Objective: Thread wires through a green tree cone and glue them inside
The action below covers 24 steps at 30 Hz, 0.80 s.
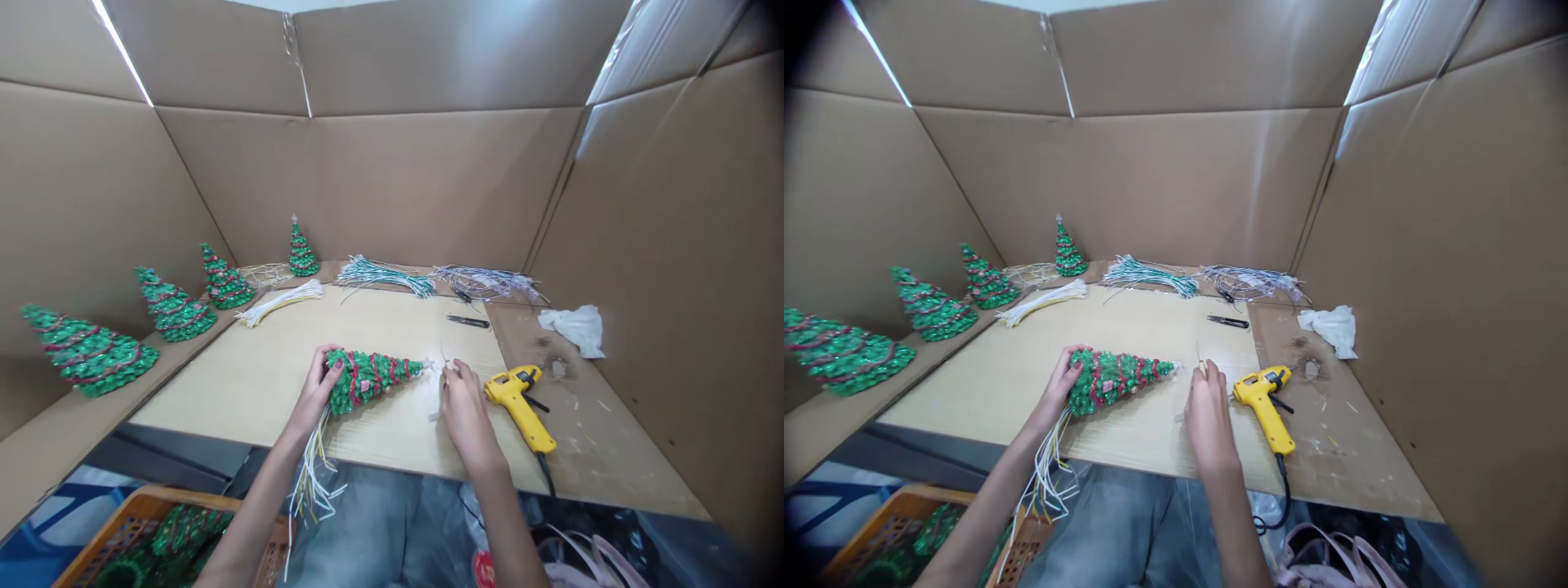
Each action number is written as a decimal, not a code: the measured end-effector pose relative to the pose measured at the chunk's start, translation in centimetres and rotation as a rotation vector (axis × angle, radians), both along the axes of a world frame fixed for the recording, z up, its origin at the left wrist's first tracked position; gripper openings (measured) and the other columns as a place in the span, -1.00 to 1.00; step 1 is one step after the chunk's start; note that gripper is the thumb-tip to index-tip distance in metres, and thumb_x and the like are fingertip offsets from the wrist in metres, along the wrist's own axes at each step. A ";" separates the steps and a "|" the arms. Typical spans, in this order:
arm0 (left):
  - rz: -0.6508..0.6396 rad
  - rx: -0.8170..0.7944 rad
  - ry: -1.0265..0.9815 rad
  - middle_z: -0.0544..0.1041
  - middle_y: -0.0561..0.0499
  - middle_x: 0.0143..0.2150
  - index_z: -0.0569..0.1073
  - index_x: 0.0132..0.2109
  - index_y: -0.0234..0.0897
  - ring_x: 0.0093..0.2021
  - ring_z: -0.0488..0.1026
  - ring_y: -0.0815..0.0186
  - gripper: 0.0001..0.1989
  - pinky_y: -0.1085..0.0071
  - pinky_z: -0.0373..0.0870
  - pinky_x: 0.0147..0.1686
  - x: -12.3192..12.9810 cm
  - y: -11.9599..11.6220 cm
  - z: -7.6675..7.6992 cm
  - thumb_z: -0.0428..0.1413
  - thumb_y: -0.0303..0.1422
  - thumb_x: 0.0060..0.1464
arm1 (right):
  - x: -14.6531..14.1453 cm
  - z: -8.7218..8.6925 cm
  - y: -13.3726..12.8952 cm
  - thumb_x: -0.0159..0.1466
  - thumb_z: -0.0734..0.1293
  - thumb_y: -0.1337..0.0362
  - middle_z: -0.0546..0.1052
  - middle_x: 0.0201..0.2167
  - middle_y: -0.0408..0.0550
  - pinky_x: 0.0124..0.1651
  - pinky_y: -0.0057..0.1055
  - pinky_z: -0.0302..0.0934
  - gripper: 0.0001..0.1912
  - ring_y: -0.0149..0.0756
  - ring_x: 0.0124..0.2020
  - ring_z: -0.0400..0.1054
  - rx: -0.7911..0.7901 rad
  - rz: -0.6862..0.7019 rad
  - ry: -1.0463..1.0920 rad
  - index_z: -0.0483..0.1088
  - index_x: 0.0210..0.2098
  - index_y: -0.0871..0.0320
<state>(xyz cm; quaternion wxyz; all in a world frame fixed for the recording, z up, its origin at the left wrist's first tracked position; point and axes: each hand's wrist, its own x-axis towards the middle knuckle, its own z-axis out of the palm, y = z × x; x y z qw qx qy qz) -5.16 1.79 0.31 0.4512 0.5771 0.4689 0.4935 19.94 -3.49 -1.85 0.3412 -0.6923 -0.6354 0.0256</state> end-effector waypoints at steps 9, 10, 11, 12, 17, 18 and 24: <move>-0.022 0.005 0.169 0.51 0.03 -0.14 0.33 -0.04 -0.17 -0.12 0.49 0.19 -0.57 0.34 0.39 -0.10 -0.4 1.3 1.2 0.01 0.08 0.20 | -5.1 3.3 -0.7 0.40 0.20 0.26 0.27 0.32 0.16 0.40 0.03 0.04 -0.49 -0.08 0.38 0.07 0.112 0.309 0.066 0.19 0.31 0.18; -0.037 0.011 0.206 0.52 0.03 -0.15 0.34 -0.06 -0.17 -0.12 0.50 0.19 -0.57 0.33 0.39 -0.08 -0.5 1.5 1.5 -0.01 0.08 0.21 | -6.0 3.6 -0.7 0.39 0.24 0.24 0.23 0.36 0.12 0.42 0.05 0.01 -0.43 -0.08 0.41 0.01 0.102 0.391 0.056 0.13 0.36 0.13; -0.051 0.020 0.247 0.54 0.02 -0.15 0.36 -0.09 -0.18 -0.11 0.51 0.18 -0.58 0.32 0.40 -0.06 -0.6 1.8 1.7 -0.02 0.08 0.22 | -6.9 3.8 -0.6 0.37 0.28 0.23 0.18 0.39 0.09 0.43 0.07 -0.02 -0.36 -0.07 0.44 -0.05 0.086 0.467 0.040 0.06 0.39 0.07; -0.061 0.032 0.292 0.56 0.02 -0.16 0.39 -0.11 -0.18 -0.09 0.51 0.17 -0.57 0.31 0.40 -0.04 -0.7 2.2 1.9 -0.02 0.09 0.23 | -7.7 4.0 -0.4 0.34 0.32 0.22 0.12 0.42 0.07 0.43 0.11 -0.05 -0.28 -0.05 0.46 -0.11 0.069 0.525 0.020 -0.01 0.42 0.02; -0.025 0.098 0.564 0.62 -0.06 -0.14 0.53 -0.21 -0.19 0.02 0.50 0.10 -0.57 0.21 0.35 0.12 -2.8 6.9 2.4 -0.01 0.04 0.26 | -9.7 4.3 1.7 0.22 0.46 0.21 0.07 0.45 0.12 0.42 0.21 -0.11 -0.07 0.04 0.46 -0.09 -0.007 0.545 -0.067 -0.06 0.44 0.01; -0.009 0.103 0.622 0.62 -0.07 -0.13 0.55 -0.21 -0.20 0.03 0.50 0.12 -0.58 0.21 0.35 0.13 -3.6 8.3 2.4 -0.03 0.00 0.30 | -9.8 4.4 2.1 0.21 0.46 0.23 0.10 0.44 0.12 0.42 0.21 -0.11 -0.08 0.05 0.45 -0.05 -0.021 0.529 -0.080 -0.02 0.43 0.02; 0.305 0.093 1.009 0.48 -0.14 0.12 0.44 0.11 -0.31 0.05 0.48 0.13 -0.66 0.05 0.47 0.04 -10.1 16.5 2.8 0.13 -0.23 0.28 | -10.0 5.4 3.4 0.24 0.39 0.35 0.22 0.39 0.04 0.39 0.16 0.00 -0.21 0.02 0.39 0.09 -0.070 0.496 -0.089 0.07 0.40 0.01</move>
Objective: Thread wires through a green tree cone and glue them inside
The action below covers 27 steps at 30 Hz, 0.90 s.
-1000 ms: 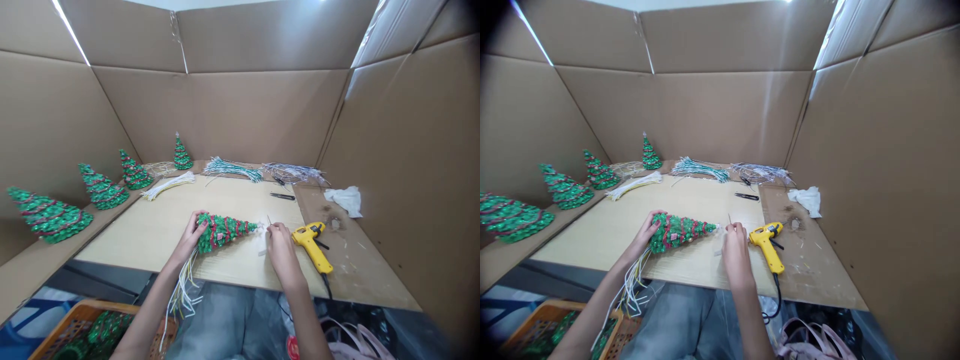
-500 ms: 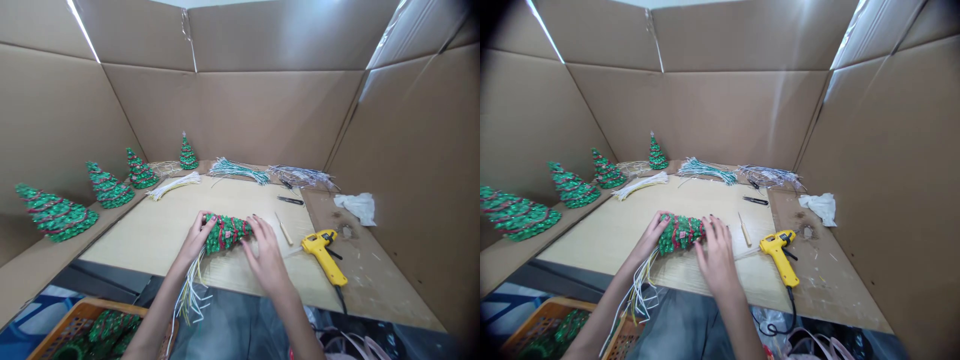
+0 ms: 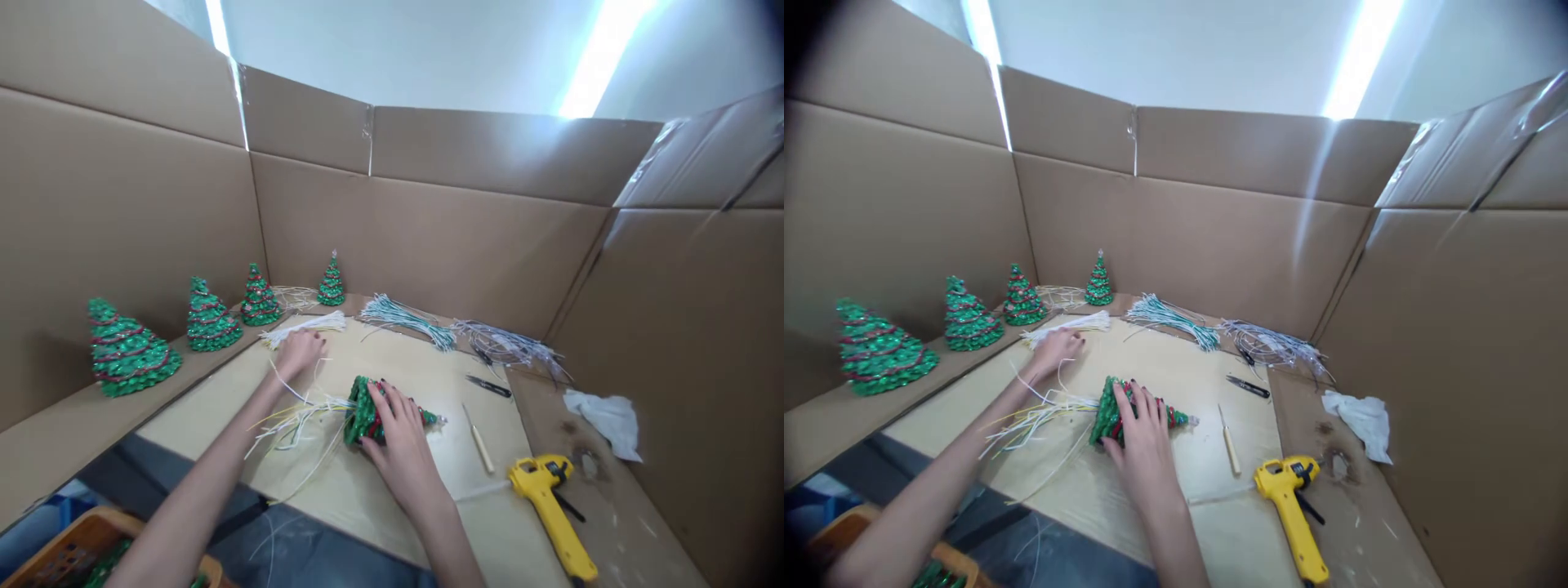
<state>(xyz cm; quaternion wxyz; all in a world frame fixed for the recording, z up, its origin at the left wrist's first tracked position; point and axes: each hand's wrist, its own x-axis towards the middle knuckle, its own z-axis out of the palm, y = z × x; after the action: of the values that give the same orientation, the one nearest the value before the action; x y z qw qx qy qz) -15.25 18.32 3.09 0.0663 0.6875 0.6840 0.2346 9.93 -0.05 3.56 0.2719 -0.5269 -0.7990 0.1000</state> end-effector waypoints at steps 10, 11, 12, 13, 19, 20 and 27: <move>0.146 0.043 0.390 0.48 -0.13 0.11 0.43 0.11 -0.31 0.05 0.48 0.13 -0.67 0.05 0.48 0.03 -7.7 2.5 -0.8 0.14 -0.25 0.28 | 0.8 -2.0 0.3 0.29 0.28 0.39 0.21 0.40 -0.03 0.39 0.11 0.07 -0.22 -0.05 0.41 0.10 0.039 0.023 0.046 -0.03 0.43 -0.04; 0.131 0.030 0.404 0.49 -0.13 0.09 0.44 0.10 -0.32 0.03 0.49 0.14 -0.68 0.06 0.48 0.02 -8.1 2.5 -0.8 0.14 -0.25 0.28 | 0.9 -2.3 0.3 0.29 0.27 0.38 0.20 0.41 -0.03 0.39 0.12 0.08 -0.23 -0.03 0.41 0.09 0.048 0.025 0.032 -0.03 0.44 -0.04; 0.119 0.018 0.414 0.49 -0.12 0.08 0.44 0.09 -0.32 0.02 0.50 0.15 -0.68 0.08 0.49 0.00 -8.4 2.5 -0.8 0.14 -0.24 0.28 | 1.0 -2.6 0.5 0.30 0.27 0.37 0.20 0.41 -0.03 0.38 0.12 0.09 -0.23 -0.02 0.41 0.10 0.059 0.023 0.018 -0.04 0.44 -0.04; 0.109 0.008 0.421 0.50 -0.12 0.07 0.44 0.09 -0.32 0.00 0.50 0.16 -0.68 0.09 0.50 -0.01 -8.7 2.6 -0.8 0.14 -0.24 0.28 | 1.1 -2.9 0.6 0.30 0.27 0.36 0.19 0.41 -0.02 0.37 0.13 0.11 -0.22 0.00 0.40 0.10 0.076 0.018 0.004 -0.05 0.44 -0.03; 0.087 -0.019 0.454 0.51 -0.11 0.05 0.44 0.08 -0.32 -0.02 0.51 0.18 -0.69 0.12 0.52 -0.04 -9.6 2.5 -1.2 0.14 -0.25 0.28 | 1.5 -6.0 2.2 0.21 0.31 0.39 0.18 0.41 -0.04 0.28 0.12 0.24 -0.06 0.11 0.35 0.19 0.227 0.029 -0.064 -0.18 0.47 -0.10; 0.090 -0.019 0.458 0.51 -0.12 0.05 0.44 0.08 -0.32 -0.02 0.51 0.18 -0.69 0.12 0.52 -0.04 -9.8 2.5 -1.3 0.14 -0.24 0.28 | 1.4 -6.5 2.4 0.18 0.32 0.41 0.19 0.41 -0.06 0.27 0.12 0.24 -0.02 0.12 0.35 0.20 0.247 0.004 -0.059 -0.19 0.47 -0.12; 0.085 0.057 0.507 0.49 -0.13 0.09 0.44 0.10 -0.31 0.02 0.50 0.15 -0.68 0.07 0.49 0.00 -9.7 2.9 -0.2 0.14 -0.25 0.28 | 1.2 -7.2 3.2 0.12 0.45 0.25 0.40 0.27 -0.03 0.15 0.05 0.37 0.06 0.17 0.20 0.39 0.397 -0.025 -0.049 -0.17 0.46 -0.15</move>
<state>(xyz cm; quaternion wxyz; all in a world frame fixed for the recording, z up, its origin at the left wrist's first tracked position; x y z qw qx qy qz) -24.92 21.17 2.89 -0.1366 0.6967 0.7001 0.0764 11.16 3.20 -3.66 0.3522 -0.4752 -0.8027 -0.0759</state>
